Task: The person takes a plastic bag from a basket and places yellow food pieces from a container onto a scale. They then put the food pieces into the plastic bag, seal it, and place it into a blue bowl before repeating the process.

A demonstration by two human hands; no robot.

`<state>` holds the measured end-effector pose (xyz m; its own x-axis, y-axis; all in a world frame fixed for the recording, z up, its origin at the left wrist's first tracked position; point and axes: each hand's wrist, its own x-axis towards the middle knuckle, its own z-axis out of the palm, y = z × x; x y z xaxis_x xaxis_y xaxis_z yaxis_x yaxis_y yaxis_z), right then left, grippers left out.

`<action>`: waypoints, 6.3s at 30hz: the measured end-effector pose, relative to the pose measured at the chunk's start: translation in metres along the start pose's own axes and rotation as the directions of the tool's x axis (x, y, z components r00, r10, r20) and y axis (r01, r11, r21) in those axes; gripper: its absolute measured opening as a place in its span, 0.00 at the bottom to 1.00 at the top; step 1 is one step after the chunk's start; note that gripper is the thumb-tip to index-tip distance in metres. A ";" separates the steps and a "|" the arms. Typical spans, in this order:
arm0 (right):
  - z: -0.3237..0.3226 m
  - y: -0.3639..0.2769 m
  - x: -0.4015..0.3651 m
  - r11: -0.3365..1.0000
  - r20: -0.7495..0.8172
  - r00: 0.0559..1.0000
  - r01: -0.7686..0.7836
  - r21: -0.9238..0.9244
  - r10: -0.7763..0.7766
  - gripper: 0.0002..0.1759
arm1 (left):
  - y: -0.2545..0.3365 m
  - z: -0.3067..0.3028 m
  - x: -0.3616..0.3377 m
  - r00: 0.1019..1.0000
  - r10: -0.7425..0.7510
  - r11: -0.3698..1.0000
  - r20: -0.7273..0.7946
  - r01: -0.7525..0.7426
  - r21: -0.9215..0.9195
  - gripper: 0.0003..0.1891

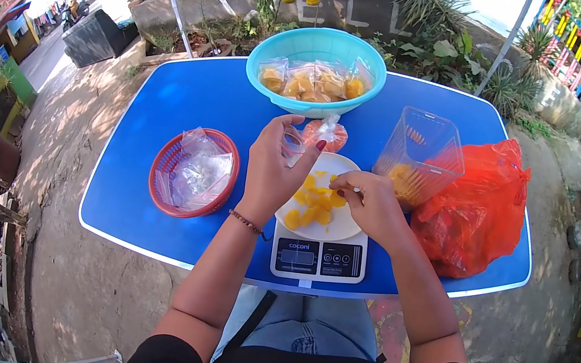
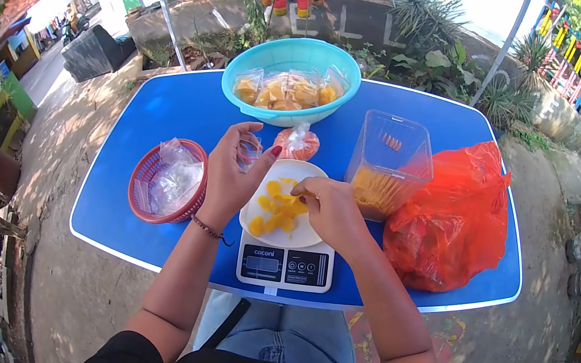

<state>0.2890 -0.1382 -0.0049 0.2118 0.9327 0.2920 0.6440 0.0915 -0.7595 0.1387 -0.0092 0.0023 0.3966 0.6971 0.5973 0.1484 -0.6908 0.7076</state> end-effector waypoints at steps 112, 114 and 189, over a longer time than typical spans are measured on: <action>0.039 0.000 -0.006 0.915 0.017 0.960 0.271 -0.299 -0.279 0.09 | -0.040 -0.005 -0.035 0.989 0.147 0.971 -0.032 -0.138 0.195 0.34; 0.039 0.005 -0.006 0.944 -0.002 0.964 0.259 -0.205 -0.265 0.09 | -0.041 -0.005 -0.033 0.985 0.174 0.965 -0.025 -0.165 0.205 0.34; 0.035 0.004 -0.004 0.941 -0.193 0.956 0.157 -0.299 -0.221 0.17 | -0.027 -0.004 -0.039 0.989 0.144 0.939 -0.035 -0.125 0.321 0.35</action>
<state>0.2650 -0.1299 -0.0293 0.2022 0.8040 0.5592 0.8592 0.1284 -0.4952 0.1153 -0.0170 -0.0383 0.3815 0.5965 0.7061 0.3808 -0.7975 0.4680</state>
